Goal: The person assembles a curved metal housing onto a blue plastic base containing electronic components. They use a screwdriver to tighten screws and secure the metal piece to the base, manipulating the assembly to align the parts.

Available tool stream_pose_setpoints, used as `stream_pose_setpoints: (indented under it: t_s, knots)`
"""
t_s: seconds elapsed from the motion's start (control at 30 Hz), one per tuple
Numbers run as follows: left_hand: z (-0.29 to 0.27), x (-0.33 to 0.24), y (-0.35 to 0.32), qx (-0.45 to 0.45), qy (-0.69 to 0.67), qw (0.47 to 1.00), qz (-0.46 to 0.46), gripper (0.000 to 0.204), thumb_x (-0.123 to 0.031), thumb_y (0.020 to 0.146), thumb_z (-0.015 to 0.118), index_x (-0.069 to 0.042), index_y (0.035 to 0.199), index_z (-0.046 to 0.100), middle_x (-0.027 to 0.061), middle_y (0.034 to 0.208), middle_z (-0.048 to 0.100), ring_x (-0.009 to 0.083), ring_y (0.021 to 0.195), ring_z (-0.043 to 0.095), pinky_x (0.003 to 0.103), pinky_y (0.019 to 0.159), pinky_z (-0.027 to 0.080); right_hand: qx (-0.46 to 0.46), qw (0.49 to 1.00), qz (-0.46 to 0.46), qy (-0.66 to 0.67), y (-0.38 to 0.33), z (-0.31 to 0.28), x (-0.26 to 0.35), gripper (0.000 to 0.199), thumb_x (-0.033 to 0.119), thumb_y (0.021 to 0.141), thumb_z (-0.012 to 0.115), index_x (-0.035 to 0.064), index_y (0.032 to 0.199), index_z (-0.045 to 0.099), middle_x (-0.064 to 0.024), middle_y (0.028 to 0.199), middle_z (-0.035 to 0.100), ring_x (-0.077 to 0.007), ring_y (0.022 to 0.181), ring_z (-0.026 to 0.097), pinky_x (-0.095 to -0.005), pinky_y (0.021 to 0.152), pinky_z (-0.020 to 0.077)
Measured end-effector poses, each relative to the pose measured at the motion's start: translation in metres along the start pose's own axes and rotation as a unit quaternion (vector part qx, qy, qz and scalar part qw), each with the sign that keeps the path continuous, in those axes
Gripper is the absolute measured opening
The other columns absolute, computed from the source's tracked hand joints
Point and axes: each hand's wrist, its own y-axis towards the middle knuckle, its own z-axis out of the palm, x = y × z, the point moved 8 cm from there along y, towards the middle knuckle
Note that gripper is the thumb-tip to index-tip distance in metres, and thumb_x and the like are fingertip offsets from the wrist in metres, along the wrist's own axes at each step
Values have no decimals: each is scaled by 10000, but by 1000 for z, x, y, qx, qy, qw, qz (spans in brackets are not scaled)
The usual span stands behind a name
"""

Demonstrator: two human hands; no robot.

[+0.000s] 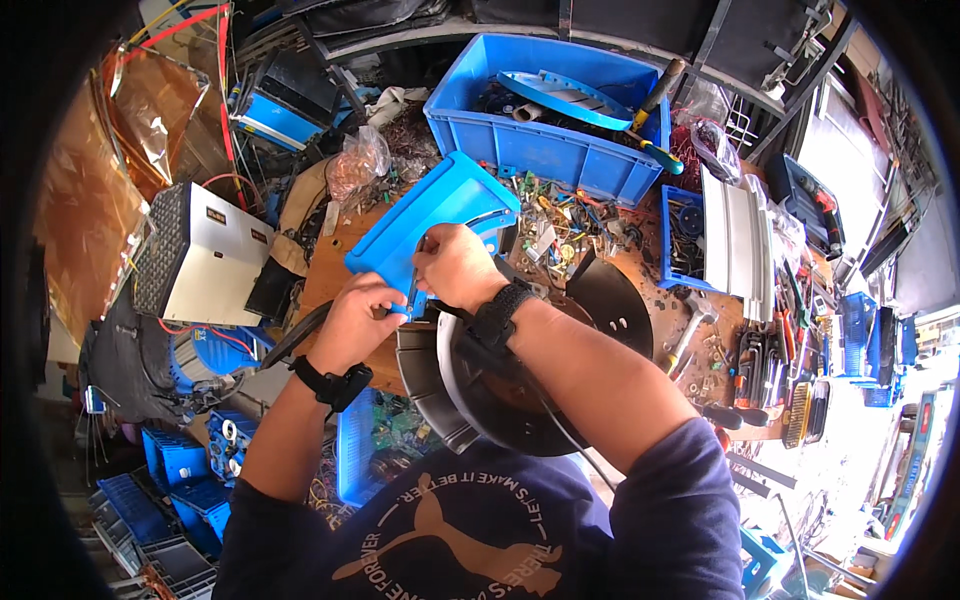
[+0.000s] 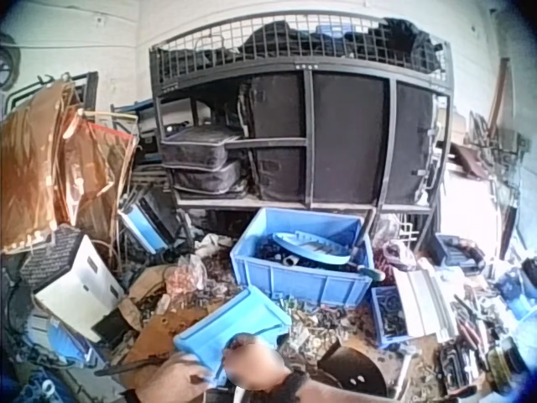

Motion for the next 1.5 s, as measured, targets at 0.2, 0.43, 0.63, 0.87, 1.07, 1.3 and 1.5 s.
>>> stream_pose_setpoints:
  t_s: [0.2,0.43,0.63,0.87,1.07,1.3,1.5]
  knots:
    - [-3,-3,-3,-13,-10,1000,20,169,22,652,702,-14,807,646,66,785,572,196,745,551,297,651,453,-30,980,-138,-141,-15,1,32,96,49,797,601,-40,818,572,-83,668,612,-145,604,606,-288,555,477]
    - [-1,-1,-4,-26,-14,999,14,151,13,664,690,-4,807,643,79,804,587,221,786,558,321,686,457,-18,968,-155,-197,-35,15,46,116,87,781,584,-13,837,604,-215,717,616,-356,683,627,-404,626,493]
    - [-4,-4,-3,-28,28,999,9,119,-26,675,685,-24,791,657,88,777,586,274,833,551,370,751,446,-1,943,-182,-279,-40,26,54,101,71,765,618,7,843,615,-166,724,637,-296,686,645,-366,614,503]
    - [-7,-5,-4,-29,-31,999,7,99,-50,702,677,-11,785,640,106,812,596,297,868,551,385,780,443,65,924,-215,-310,-42,31,59,73,83,753,594,47,807,628,-175,760,632,-354,747,624,-427,669,497]
    - [-6,-17,2,-30,-24,998,59,48,-46,730,644,-22,771,648,98,807,613,293,845,550,381,767,445,66,886,-256,-381,-47,29,70,86,106,770,590,43,791,646,-154,725,642,-325,702,640,-395,645,516]
    - [-6,-27,3,-15,-15,997,68,88,-27,728,631,-34,806,671,99,796,623,295,816,549,384,750,448,113,781,-188,-585,-54,39,66,208,197,803,561,11,758,643,-186,742,644,-315,706,654,-417,643,522]
    - [-8,-19,4,-33,13,996,84,138,28,705,627,-32,819,677,116,810,608,308,847,559,391,764,462,37,883,-148,-444,-42,12,46,261,243,844,543,20,743,634,-206,713,617,-383,678,608,-463,649,494]
